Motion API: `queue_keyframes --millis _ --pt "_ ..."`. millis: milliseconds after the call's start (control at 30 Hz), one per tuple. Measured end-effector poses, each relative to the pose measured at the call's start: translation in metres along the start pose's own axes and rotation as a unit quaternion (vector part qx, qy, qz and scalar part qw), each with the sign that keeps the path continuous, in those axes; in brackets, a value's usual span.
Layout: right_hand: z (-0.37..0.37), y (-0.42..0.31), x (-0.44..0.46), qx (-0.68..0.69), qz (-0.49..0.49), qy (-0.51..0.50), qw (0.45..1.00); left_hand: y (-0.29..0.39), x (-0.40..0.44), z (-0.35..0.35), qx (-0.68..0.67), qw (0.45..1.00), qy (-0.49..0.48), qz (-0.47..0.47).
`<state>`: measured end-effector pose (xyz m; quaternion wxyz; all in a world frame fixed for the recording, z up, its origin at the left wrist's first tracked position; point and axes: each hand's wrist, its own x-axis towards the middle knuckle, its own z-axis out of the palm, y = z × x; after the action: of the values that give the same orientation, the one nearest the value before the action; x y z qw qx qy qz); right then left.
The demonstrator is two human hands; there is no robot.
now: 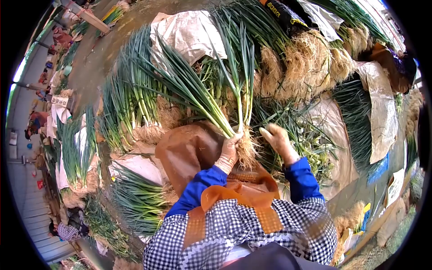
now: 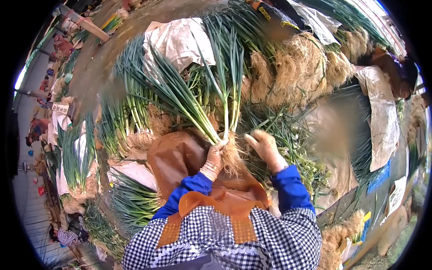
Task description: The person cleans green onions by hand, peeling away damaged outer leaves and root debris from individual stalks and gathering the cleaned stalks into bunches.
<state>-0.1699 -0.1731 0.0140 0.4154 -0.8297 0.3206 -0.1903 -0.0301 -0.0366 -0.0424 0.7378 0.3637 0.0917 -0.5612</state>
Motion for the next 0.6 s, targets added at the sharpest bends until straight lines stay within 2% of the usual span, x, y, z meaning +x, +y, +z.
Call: queue_keyframes --millis 67,100,133,200,267,333,367,400,467,533,567,600 --pt "-0.001 -0.024 0.022 0.032 -0.03 0.017 0.999 -0.004 -0.004 0.015 0.085 0.993 0.0 0.077" --pt "0.006 -0.021 0.031 -0.044 -0.04 -0.038 0.998 -0.005 0.002 0.002 0.088 0.994 -0.018 0.055" --pt "0.019 -0.013 0.036 -0.045 -0.116 0.004 0.992 -0.004 -0.003 0.006 0.085 0.994 -0.02 0.066" --pt "0.026 -0.004 0.039 0.046 -0.029 -0.056 0.997 -0.001 -0.005 0.012 0.088 0.991 -0.022 0.095" --pt "0.032 -0.003 0.033 0.03 0.002 -0.054 0.998 -0.001 -0.005 0.011 0.099 0.99 -0.017 0.103" --pt "0.031 -0.011 0.021 0.135 0.055 -0.092 0.985 0.002 -0.007 0.015 0.078 0.992 -0.025 0.095" --pt "0.024 -0.007 0.014 0.159 0.081 -0.167 0.97 0.003 -0.009 0.017 0.097 0.989 -0.019 0.111" --pt "0.001 -0.031 0.0 0.248 0.104 -0.262 0.927 0.001 -0.005 0.016 0.094 0.987 -0.02 0.129" --pt "-0.01 -0.016 -0.021 0.15 0.008 -0.446 0.882 0.005 -0.003 0.017 0.065 0.992 -0.017 0.109" --pt "-0.029 -0.016 -0.018 -0.074 0.091 -0.437 0.892 0.007 -0.005 0.015 0.042 0.996 -0.036 0.074" --pt "-0.012 0.011 0.004 -0.28 0.097 -0.494 0.817 0.009 -0.006 0.015 0.022 0.997 -0.054 0.04" --pt "0.002 0.028 0.01 -0.279 0.1 -0.491 0.819 0.008 -0.005 0.009 0.014 0.999 -0.044 0.012"
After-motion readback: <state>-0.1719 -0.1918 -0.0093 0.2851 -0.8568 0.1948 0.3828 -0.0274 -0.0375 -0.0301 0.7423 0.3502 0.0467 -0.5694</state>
